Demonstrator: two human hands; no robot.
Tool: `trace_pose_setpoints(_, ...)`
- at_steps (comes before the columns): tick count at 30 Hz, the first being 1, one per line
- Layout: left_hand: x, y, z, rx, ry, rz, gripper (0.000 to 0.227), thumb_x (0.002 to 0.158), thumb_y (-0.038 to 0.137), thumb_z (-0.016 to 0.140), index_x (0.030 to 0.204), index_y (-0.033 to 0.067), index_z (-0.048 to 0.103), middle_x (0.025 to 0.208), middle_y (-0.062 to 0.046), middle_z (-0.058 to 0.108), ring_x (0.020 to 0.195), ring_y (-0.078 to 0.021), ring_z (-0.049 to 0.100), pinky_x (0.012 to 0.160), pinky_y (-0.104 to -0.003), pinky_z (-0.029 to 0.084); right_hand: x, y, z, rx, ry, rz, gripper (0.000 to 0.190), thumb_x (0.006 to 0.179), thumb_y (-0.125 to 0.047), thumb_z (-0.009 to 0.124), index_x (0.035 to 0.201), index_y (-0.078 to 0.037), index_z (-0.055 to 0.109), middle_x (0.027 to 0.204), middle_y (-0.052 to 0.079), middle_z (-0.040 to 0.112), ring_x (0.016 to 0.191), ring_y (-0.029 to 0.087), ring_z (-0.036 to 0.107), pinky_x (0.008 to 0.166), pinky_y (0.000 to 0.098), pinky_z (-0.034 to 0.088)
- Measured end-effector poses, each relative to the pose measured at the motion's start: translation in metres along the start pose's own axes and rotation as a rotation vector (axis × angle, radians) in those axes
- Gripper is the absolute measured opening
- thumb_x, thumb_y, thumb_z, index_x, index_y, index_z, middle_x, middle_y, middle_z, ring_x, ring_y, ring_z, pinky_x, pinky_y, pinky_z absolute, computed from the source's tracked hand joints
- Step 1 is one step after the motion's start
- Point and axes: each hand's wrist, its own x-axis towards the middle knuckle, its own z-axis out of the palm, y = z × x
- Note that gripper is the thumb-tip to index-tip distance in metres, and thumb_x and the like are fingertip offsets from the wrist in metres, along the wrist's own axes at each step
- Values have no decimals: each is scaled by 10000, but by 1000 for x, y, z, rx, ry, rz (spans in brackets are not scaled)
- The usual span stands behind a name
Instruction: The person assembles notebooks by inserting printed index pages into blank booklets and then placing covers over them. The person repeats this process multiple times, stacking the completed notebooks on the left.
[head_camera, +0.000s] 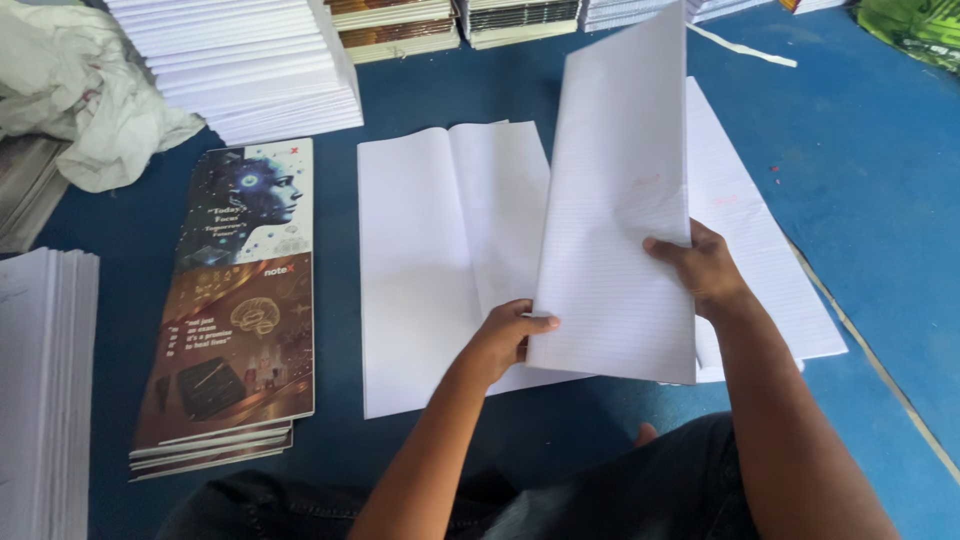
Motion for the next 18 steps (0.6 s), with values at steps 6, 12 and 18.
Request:
trace_pose_setpoints(6, 8, -28, -92, -79, 217, 153, 526, 725, -17, 676, 1249, -51, 637, 875, -101, 651, 785, -222, 677, 715, -347, 617, -4, -8, 22, -37, -84, -20, 532, 889, -137, 669, 1395, -5, 567, 1127, 284, 716, 922, 370, 742, 854, 470, 614)
trace_pose_setpoints(12, -15, -36, -185, 40, 536, 294, 449, 733, -93, 717, 1175, -77, 639, 858, -91, 657, 695, -175, 693, 627, -306, 597, 3, -7, 47, -205, -159, -31, 548, 893, -180, 680, 1409, -35, 564, 1153, 248, 723, 964, 354, 743, 935, 473, 583)
trace_pose_setpoints(18, -51, -41, -210, 288, 694, 412, 295, 768, -40, 713, 1063, -60, 707, 852, -108, 694, 708, -187, 679, 599, -276, 542, 17, -1, 75, -239, -243, -51, 520, 916, -197, 672, 1402, -47, 560, 1253, 218, 689, 1187, 311, 650, 1068, 495, 468)
